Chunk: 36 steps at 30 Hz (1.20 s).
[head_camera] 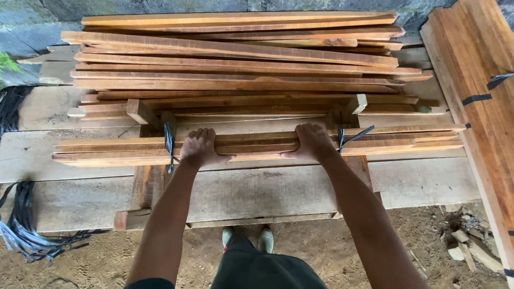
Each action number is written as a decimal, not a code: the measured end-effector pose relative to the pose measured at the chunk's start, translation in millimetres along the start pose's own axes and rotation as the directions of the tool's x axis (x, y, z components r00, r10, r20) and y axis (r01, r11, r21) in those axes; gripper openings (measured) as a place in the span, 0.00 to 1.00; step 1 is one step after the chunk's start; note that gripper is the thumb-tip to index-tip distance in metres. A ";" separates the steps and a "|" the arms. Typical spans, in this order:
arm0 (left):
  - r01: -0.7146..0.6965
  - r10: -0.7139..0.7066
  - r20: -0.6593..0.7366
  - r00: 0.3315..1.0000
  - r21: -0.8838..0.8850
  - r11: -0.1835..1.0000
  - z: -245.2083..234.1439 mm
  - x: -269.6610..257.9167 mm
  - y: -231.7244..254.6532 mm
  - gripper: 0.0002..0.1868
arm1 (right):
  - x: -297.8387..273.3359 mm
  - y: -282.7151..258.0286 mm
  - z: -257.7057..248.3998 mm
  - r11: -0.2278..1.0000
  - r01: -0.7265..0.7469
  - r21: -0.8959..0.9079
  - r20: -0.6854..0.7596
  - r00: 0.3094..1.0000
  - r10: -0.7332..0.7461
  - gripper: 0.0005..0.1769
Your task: Bundling thin wood slats together using plastic straps.
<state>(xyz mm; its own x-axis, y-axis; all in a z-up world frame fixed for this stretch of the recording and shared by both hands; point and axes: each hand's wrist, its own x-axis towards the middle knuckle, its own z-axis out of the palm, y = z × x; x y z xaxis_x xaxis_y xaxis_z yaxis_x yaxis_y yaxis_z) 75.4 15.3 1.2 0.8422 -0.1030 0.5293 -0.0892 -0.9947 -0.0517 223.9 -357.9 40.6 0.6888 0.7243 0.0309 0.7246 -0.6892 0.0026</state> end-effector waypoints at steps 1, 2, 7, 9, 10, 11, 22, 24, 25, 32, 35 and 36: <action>0.011 -0.011 0.022 1.000 0.000 1.000 -0.7 0.0 0.9 0.45 | -0.1 1.0 2.6 1.000 0.026 -0.003 -0.084 0.996 -0.027 0.48; 0.020 -0.020 0.045 0.999 0.000 1.000 -1.6 -1.1 2.0 0.45 | -1.6 1.1 5.7 0.999 0.051 -0.007 -0.166 0.985 -0.051 0.48; 0.004 -0.003 0.064 0.998 -0.013 1.000 -4.3 0.0 1.1 0.43 | -6.6 -3.5 0.9 0.997 0.078 -0.002 -0.268 0.960 -0.076 0.45; -0.015 0.015 0.013 1.000 0.002 1.000 -4.3 0.4 1.4 0.42 | -7.2 -4.7 -0.4 0.997 0.078 0.009 -0.277 0.958 -0.072 0.43; -0.010 0.010 0.008 1.000 0.001 1.000 -4.4 0.4 1.9 0.42 | -8.2 -5.3 -1.4 0.997 0.074 0.003 -0.297 0.952 -0.070 0.44; -0.005 0.005 0.003 1.000 0.000 1.000 -4.4 0.3 2.3 0.43 | -9.1 -6.0 -2.4 0.998 0.070 -0.003 -0.317 0.946 -0.068 0.45; 0.046 -0.033 0.146 0.989 -0.087 0.995 -32.4 10.1 10.0 0.47 | -7.3 -0.7 12.2 0.994 0.100 -0.039 -0.380 0.919 -0.107 0.46; 0.042 -0.031 0.141 0.989 -0.080 0.996 -34.4 11.5 11.7 0.48 | -6.8 -0.5 13.2 0.994 0.100 -0.045 -0.404 0.908 -0.109 0.47; 0.090 -0.072 0.289 0.955 -0.050 0.995 -35.2 12.3 12.6 0.52 | -6.4 -0.5 12.1 0.995 0.077 -0.059 -0.416 0.905 -0.094 0.50; 0.065 -0.059 0.094 0.994 -0.068 0.996 -24.8 4.5 12.9 0.47 | -12.2 -4.6 11.0 0.998 0.013 -0.066 -0.313 0.949 -0.033 0.48; 0.075 -0.070 0.067 0.995 -0.074 0.994 -19.5 1.5 12.3 0.45 | -10.8 -5.7 8.0 0.996 0.019 -0.085 -0.317 0.947 -0.045 0.48; 0.072 -0.067 0.068 0.995 -0.076 0.994 -19.6 1.1 12.1 0.45 | -11.6 -7.1 5.9 0.996 0.016 -0.085 -0.316 0.948 -0.042 0.48</action>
<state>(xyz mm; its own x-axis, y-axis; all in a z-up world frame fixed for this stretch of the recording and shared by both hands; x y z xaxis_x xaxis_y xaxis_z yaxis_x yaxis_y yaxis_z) 64.8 3.2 17.7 0.8804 -0.0359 0.4729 -0.0683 -0.9963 0.0517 210.9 -361.2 34.3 0.6149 0.7093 0.3447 0.7312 -0.6765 0.0877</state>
